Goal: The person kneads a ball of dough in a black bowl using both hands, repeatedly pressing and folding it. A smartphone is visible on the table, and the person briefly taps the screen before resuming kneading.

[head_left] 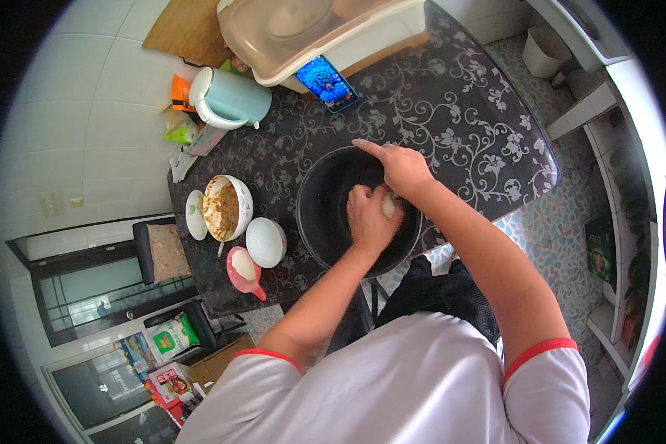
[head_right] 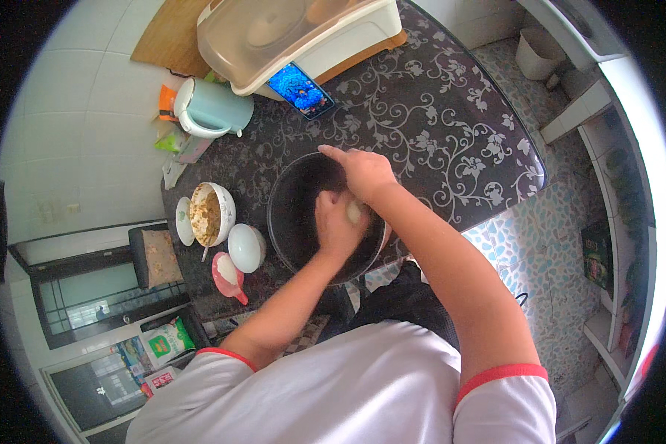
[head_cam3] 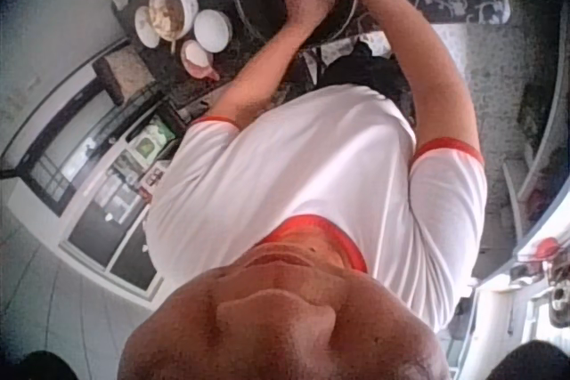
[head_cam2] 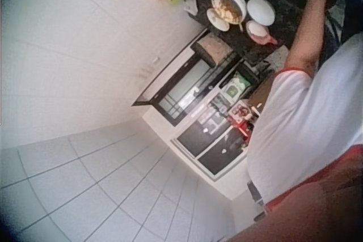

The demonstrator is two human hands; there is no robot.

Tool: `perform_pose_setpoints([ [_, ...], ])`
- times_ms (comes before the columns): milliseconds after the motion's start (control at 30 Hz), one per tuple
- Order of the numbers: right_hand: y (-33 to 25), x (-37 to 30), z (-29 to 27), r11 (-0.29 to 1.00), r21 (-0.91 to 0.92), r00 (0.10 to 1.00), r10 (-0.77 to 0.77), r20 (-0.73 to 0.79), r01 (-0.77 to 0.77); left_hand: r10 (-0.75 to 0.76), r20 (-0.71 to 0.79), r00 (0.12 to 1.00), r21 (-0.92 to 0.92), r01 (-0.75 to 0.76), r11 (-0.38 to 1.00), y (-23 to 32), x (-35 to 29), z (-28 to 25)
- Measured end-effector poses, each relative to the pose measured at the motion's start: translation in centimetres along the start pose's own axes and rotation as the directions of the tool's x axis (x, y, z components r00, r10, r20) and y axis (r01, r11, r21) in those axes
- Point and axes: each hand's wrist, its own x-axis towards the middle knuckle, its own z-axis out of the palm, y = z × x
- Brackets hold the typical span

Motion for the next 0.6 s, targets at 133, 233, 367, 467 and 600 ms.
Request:
perform_pose_setpoints([
  [133,-0.1,0.0,-0.3,1.000,0.003,1.000,-0.004,-0.009,0.004,-0.038,-0.080,0.996,0.087,0.045,0.995,-0.2,1.2,1.8],
  [233,-0.1,-0.2,-0.4,1.000,-0.004,1.000,-0.006,-0.015,0.006,-0.157,-0.168,0.973,-0.114,0.139,0.984,-3.8,3.1,4.9],
  [367,-0.1,0.1,0.2,0.999,0.003,0.999,-0.033,-0.016,0.033,-0.327,-0.102,0.939,-0.155,0.310,0.938,-7.7,4.6,6.8],
  [467,0.5,0.4,0.6,0.999,0.020,0.998,-0.040,-0.047,0.041,-0.235,-0.196,0.952,-0.091,0.221,0.971,-8.8,5.4,7.5],
  [600,0.3,1.0,0.1,1.000,0.016,1.000,0.016,-0.024,-0.016,-0.206,-0.206,0.957,-0.124,0.183,0.975,-9.5,6.1,7.7],
])
